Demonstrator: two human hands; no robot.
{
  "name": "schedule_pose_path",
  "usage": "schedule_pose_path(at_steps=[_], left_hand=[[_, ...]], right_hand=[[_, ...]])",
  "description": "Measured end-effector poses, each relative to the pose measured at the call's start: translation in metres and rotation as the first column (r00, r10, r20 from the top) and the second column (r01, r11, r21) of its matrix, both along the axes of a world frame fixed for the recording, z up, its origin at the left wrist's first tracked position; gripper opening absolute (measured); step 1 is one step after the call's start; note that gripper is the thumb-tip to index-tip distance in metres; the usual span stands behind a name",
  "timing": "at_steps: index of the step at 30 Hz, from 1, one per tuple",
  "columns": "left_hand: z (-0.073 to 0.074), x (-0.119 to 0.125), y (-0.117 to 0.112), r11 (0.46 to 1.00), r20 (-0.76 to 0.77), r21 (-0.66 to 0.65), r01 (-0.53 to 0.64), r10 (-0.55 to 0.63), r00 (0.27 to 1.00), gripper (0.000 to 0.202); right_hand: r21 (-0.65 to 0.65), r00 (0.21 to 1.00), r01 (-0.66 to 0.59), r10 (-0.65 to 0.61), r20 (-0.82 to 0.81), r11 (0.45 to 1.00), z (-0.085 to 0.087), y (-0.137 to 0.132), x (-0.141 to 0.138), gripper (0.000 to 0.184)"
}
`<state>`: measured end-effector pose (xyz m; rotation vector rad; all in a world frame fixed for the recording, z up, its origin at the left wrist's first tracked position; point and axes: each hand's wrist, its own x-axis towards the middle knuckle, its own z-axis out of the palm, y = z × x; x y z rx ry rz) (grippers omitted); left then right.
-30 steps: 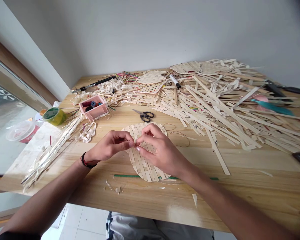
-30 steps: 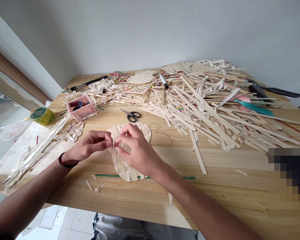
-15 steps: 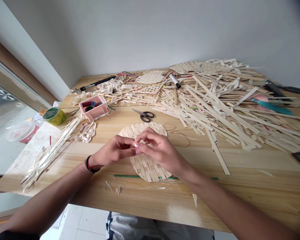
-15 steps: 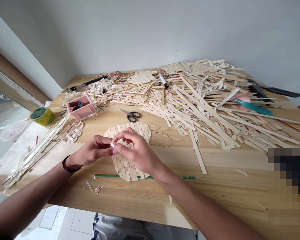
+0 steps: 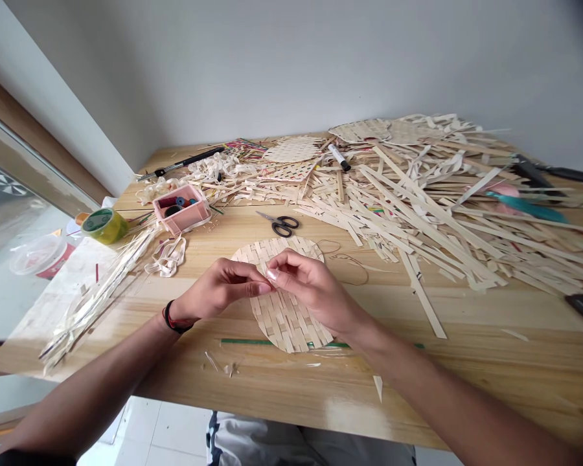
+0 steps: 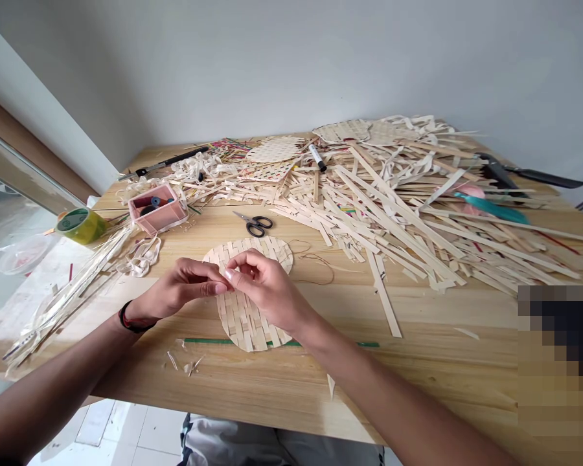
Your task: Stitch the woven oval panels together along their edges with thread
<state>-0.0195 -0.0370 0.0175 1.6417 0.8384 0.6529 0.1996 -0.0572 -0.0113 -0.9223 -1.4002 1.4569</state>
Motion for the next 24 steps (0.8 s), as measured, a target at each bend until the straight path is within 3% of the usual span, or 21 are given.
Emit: schedule_pose_path(at_steps=[6,20,24], left_hand=[[0.0010,0.0001,0.0000,0.999,0.027,-0.025,0.029,-0.028,0.999,0.018],[0.0071,0.0004,-0.0022,0.997,0.145,-0.068,0.023,-0.013,0.989,0.019],[0.0059,-0.0009,-0.0027,0.997,0.171,-0.060,-0.055,0.064,0.983,0.021]], right_hand=[[0.007,0.998,-0.034,0.034,-0.057,0.999,0.0044,0.0002,0.0011,0.024],[0.068,0.998,-0.068,0.069,-0.016,0.995,0.0084,0.0020,0.0013,0.023],[0.110,0.998,-0.056,0.052,0.031,0.992,0.0030,0.0021,0.0021,0.020]])
